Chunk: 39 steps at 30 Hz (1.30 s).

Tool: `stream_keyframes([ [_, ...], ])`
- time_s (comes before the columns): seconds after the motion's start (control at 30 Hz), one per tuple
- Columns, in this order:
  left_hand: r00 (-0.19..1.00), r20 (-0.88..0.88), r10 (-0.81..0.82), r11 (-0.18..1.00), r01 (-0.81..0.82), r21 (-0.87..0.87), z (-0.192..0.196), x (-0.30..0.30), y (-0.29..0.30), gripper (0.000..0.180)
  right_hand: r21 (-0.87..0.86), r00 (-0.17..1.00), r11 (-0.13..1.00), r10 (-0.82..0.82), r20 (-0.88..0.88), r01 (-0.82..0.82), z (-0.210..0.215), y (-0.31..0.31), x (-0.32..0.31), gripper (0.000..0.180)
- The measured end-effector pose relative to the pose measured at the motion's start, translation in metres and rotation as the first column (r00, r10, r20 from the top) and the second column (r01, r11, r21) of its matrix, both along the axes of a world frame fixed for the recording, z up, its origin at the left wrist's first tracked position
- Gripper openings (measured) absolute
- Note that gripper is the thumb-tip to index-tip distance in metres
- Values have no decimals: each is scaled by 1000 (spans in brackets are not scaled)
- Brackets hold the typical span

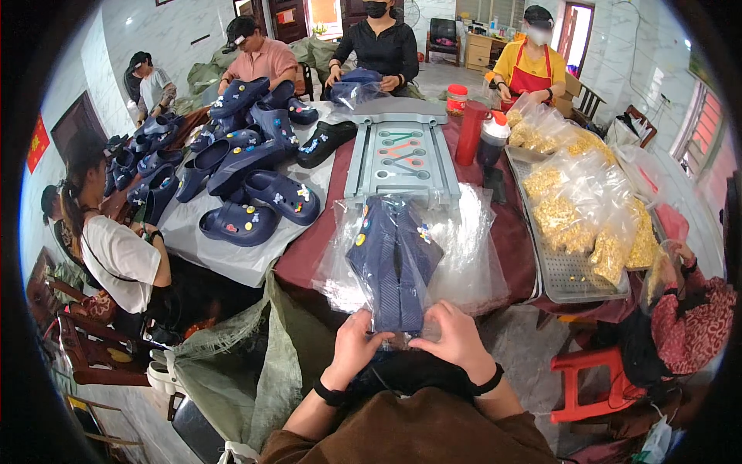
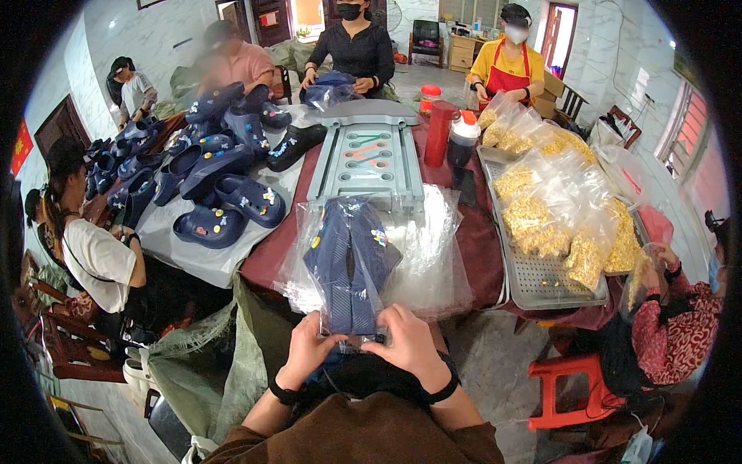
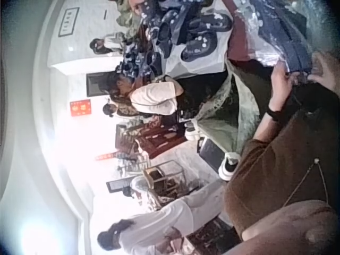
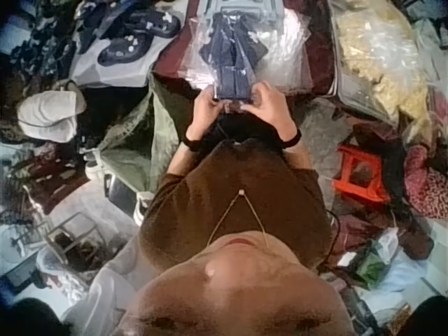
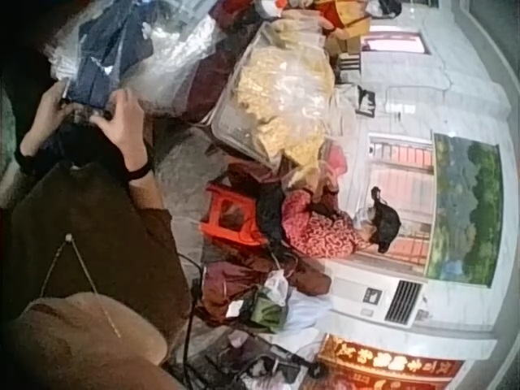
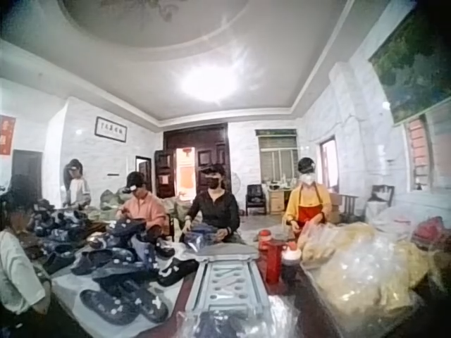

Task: Packaging finished shoes into individual plastic bags at a manufacturing station.

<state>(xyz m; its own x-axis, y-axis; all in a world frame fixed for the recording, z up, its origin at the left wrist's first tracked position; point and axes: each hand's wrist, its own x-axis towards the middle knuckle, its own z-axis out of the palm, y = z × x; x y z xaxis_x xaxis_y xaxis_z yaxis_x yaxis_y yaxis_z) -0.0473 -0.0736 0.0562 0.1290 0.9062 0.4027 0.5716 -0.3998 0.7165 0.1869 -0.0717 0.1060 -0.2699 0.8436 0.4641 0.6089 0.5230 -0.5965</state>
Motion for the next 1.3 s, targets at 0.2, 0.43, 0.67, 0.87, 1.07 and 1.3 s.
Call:
stream_keyframes([
  [0.2, 998, -47, -47, 999, 48, 15, 1, -3, 0, 41, -50, 999, 998, 30, 33, -28, -2, 1, 6, 28],
  [0.43, 979, -67, -191, 980, 187, -68, 12, -11, 0, 37, -176, 991, 983, 67, 114, -46, 5, -11, 21, 25],
  [0.67, 965, -139, -224, 974, 218, -57, 13, -10, -1, 43, -95, 992, 993, 74, 100, -64, 6, -18, 12, 31],
  [0.87, 964, -153, -216, 974, 202, -103, 18, -12, 1, 44, -139, 995, 989, 62, 76, -51, -14, -11, 9, 29],
  [1.07, 957, -101, -271, 952, 251, -177, 5, -22, 3, 42, -407, 995, 908, 89, -44, -99, -12, -14, 20, 28],
  [1.3, 928, 1, -373, 910, 366, -197, 8, -22, 13, 45, -429, 999, 903, 41, 15, -31, 2, 2, 15, 47],
])
